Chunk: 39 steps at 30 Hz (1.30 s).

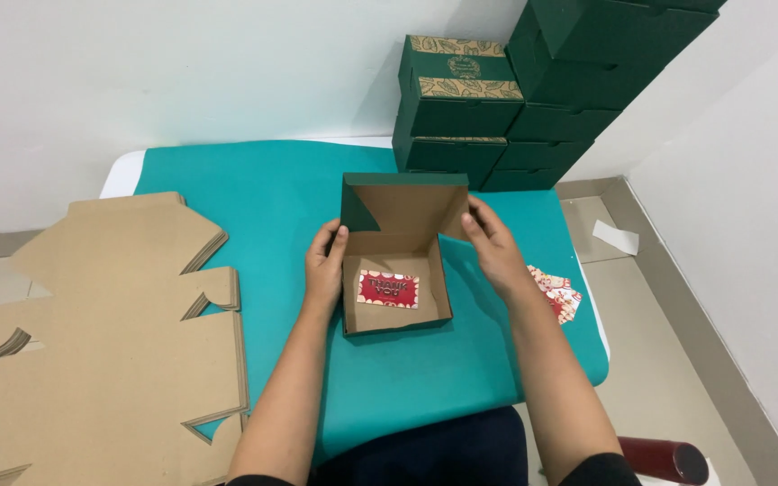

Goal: Assembling cardboard boxes by folding flat sheets and placing a card inside.

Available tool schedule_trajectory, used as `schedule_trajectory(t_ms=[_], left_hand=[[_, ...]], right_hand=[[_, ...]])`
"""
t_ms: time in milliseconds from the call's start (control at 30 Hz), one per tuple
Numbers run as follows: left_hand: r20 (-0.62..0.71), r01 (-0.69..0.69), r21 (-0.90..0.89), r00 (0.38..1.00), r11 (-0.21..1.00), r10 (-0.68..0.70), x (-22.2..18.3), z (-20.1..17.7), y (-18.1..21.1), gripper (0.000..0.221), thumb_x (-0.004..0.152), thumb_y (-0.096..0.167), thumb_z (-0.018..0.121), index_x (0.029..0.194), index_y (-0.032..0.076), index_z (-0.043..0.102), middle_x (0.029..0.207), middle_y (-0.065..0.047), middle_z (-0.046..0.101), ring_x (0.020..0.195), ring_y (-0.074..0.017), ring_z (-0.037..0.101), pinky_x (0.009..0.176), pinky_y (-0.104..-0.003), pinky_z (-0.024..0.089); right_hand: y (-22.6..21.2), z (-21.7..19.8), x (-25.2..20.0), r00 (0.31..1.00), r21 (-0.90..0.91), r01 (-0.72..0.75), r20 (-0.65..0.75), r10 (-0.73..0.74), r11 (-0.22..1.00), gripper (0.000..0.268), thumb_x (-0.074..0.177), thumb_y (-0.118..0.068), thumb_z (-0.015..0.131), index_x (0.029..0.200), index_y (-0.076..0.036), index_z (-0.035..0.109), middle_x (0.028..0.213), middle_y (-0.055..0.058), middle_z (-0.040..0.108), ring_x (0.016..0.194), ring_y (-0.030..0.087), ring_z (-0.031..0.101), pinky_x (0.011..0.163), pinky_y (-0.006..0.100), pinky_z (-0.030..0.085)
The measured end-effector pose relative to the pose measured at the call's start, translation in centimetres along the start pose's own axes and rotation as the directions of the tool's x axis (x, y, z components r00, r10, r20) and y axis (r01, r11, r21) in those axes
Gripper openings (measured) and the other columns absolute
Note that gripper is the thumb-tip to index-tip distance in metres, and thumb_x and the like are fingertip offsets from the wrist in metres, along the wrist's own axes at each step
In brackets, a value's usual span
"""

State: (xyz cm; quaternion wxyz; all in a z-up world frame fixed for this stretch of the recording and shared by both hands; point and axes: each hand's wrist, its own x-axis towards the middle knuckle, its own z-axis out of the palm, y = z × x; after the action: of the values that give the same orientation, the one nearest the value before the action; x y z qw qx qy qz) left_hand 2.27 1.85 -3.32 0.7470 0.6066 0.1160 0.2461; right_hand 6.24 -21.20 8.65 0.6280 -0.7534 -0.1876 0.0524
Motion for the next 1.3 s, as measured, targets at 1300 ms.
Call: schedule_trajectory(t_ms=[1300], left_hand=[[0.228, -0.144, 0.182, 0.968, 0.973, 0.101, -1.3, 1.1, 5.1, 0.067, 0.082, 0.060, 0.061, 0.134, 0.023, 0.039, 0.149, 0.002, 0.039, 0.141, -0.0247, 0.028, 0.118, -0.046, 0.018]], right_hand=[[6.4, 1.2, 1.2, 0.979, 0.365, 0.174, 0.035, -0.200, 0.915, 0.040, 0.089, -0.008, 0.062, 0.127, -0.012, 0.051, 0.147, 0.012, 0.042, 0.139, 0.027, 0.032, 0.112, 0.043, 0.033]])
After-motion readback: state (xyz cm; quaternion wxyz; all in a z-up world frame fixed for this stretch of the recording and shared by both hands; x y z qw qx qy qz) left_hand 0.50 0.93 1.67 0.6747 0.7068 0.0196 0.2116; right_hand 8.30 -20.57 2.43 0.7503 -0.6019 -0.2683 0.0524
